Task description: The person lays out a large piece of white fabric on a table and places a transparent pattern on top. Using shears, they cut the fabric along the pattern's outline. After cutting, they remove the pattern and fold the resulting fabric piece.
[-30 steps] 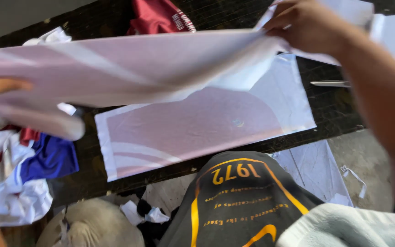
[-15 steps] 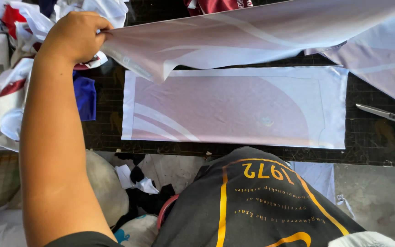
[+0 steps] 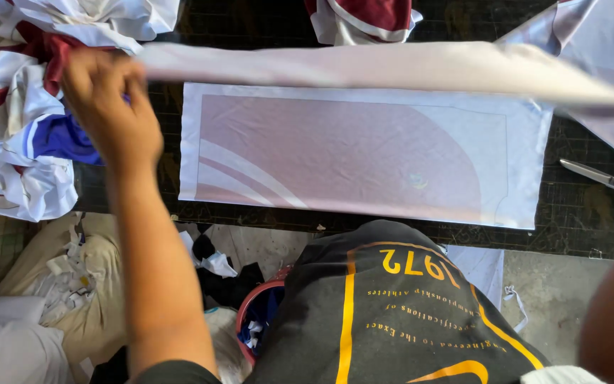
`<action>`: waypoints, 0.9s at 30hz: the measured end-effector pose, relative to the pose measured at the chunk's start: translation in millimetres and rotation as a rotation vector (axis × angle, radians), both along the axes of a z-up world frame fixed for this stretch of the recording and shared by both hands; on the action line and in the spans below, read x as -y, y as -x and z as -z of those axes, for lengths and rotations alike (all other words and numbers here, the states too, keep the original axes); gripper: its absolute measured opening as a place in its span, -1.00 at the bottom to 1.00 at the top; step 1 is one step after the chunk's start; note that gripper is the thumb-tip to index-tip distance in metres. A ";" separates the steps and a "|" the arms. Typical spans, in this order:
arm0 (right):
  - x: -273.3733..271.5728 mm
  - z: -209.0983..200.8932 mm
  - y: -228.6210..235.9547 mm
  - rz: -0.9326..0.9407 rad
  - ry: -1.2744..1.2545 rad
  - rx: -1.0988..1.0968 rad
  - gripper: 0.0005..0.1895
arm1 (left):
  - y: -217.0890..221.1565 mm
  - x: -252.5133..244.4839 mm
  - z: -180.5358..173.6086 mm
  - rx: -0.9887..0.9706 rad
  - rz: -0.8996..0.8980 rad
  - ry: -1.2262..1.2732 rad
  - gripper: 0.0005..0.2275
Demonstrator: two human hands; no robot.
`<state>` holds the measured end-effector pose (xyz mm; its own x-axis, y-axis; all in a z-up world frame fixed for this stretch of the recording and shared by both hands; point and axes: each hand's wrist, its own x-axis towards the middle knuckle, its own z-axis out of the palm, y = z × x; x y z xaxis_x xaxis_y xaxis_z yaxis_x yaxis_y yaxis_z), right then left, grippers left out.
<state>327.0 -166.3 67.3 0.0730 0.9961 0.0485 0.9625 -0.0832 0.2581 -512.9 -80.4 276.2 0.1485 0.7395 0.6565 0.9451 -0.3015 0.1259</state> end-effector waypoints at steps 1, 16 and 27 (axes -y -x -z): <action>7.8 -8.7 28.3 0.018 -0.002 0.026 -0.69 | -12.2 21.9 15.8 0.177 -0.075 0.011 -0.77; 69.2 83.7 203.3 0.832 -0.141 -1.652 -0.80 | -6.6 79.0 318.3 1.061 -0.826 0.295 -0.85; 101.9 45.1 253.7 0.621 0.091 -1.433 -0.81 | 42.6 144.6 335.9 0.785 -0.971 0.413 -0.91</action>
